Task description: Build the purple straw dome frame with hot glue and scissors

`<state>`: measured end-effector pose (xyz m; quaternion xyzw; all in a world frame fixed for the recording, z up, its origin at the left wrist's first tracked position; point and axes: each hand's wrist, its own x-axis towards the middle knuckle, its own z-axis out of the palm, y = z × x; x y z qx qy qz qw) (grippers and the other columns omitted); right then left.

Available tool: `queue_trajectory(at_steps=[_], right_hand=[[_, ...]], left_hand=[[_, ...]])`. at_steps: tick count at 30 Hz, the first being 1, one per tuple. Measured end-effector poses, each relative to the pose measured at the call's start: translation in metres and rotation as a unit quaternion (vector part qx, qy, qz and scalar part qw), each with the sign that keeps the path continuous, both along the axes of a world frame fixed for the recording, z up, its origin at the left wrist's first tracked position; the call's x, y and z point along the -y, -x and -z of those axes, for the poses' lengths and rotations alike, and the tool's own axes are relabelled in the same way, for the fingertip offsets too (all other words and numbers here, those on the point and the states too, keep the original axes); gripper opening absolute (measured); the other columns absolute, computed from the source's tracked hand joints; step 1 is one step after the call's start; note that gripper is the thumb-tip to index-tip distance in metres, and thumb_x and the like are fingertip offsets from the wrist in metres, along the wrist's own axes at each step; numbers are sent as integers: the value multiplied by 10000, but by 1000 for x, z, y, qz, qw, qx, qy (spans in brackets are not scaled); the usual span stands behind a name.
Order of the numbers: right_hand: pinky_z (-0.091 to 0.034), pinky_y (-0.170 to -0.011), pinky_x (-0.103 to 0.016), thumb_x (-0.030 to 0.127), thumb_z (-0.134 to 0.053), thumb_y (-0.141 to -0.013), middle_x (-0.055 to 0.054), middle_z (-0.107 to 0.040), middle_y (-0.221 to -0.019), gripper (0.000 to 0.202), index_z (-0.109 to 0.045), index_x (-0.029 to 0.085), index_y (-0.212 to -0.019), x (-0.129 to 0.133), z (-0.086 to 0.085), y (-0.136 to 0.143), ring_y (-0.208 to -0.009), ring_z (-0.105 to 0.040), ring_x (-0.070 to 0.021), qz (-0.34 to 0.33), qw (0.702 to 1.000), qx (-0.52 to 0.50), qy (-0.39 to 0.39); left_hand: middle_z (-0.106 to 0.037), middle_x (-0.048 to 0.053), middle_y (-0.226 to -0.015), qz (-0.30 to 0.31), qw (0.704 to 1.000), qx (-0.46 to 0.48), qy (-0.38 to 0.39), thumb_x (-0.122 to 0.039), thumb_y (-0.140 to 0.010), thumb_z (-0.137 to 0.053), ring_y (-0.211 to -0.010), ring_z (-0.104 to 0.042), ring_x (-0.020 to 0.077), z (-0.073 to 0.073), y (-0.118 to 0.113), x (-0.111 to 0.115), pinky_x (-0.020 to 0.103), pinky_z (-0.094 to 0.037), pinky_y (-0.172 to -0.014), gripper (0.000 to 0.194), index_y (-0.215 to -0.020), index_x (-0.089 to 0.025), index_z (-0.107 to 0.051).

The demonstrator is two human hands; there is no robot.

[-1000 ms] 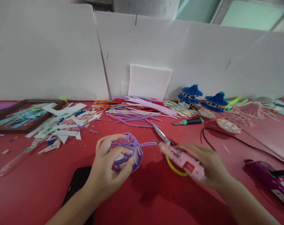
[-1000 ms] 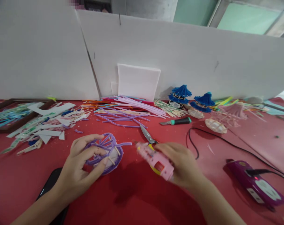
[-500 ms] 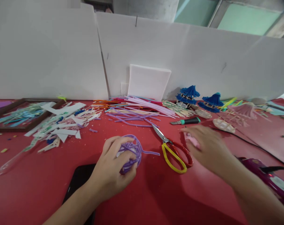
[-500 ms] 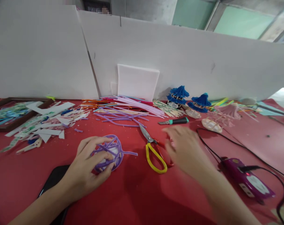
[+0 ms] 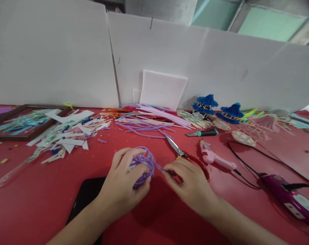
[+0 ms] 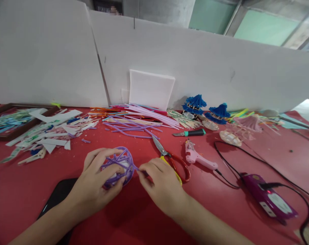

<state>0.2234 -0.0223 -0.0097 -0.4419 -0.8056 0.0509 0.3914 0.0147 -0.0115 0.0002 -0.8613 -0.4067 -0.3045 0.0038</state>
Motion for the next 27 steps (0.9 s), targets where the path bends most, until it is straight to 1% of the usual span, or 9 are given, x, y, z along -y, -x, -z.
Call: queue_trajectory(at_steps=[3,8,13,16,18,21,24,27], right_hand=[[-462,-572,-226,119,-532,-852,-11,-640,-659,159,-644,178,-757,6,0,8,-597,-591,-126,-14,1000,-17,0],[-460,-542,-207,160,-539,-873,-2,-637,-627,158,-647,182,-760,11,1,17,-555,-582,-111,-24,998,-50,6],[-430,-505,-201,213,-554,-893,11,-611,-580,242,-596,187,-656,13,4,19,-528,-560,-104,-30,998,-53,23],[-461,-557,-215,236,-536,-927,-7,-653,-642,222,-632,183,-734,13,6,19,-581,-590,-118,-49,998,-45,11],[-483,-586,-232,222,-524,-936,-23,-678,-687,186,-650,176,-807,13,7,18,-615,-607,-132,-67,997,-38,-6],[-504,-598,-253,193,-505,-936,-40,-691,-712,163,-656,169,-878,14,7,18,-632,-617,-148,-76,996,-32,-39],[-511,-597,-258,196,-489,-941,-39,-686,-703,175,-657,174,-896,15,7,18,-626,-618,-148,-70,996,-24,-49],[-507,-592,-263,225,-473,-959,-38,-681,-690,205,-656,170,-885,15,7,17,-618,-610,-150,-79,995,-7,-52]], left_hand=[[-486,96,-1270,0,1000,1,1,-170,-808,-571,-1120,-400,309,2,-1,1,514,-393,-947,84,-837,-216,-635],[-487,92,-1278,6,1000,9,-1,-159,-805,-581,-1134,-403,306,4,-1,3,499,-395,-951,90,-835,-218,-641],[-507,91,-1265,6,1000,15,7,-171,-807,-580,-1126,-411,307,2,-1,3,501,-404,-947,91,-828,-222,-652],[-505,88,-1269,5,1000,14,9,-181,-809,-583,-1129,-414,309,2,0,2,502,-401,-947,82,-826,-224,-651],[-498,86,-1274,5,1000,16,8,-179,-811,-584,-1129,-415,306,2,0,2,500,-397,-949,79,-825,-225,-647],[-493,83,-1278,6,1000,17,14,-169,-812,-584,-1133,-418,299,3,1,2,495,-393,-957,87,-837,-228,-642],[-493,88,-1270,10,1000,15,16,-175,-816,-586,-1143,-413,298,4,2,1,503,-387,-973,78,-861,-223,-629],[-485,86,-1278,12,1000,12,20,-179,-828,-580,-1157,-406,298,5,2,1,517,-382,-986,69,-866,-226,-614]])
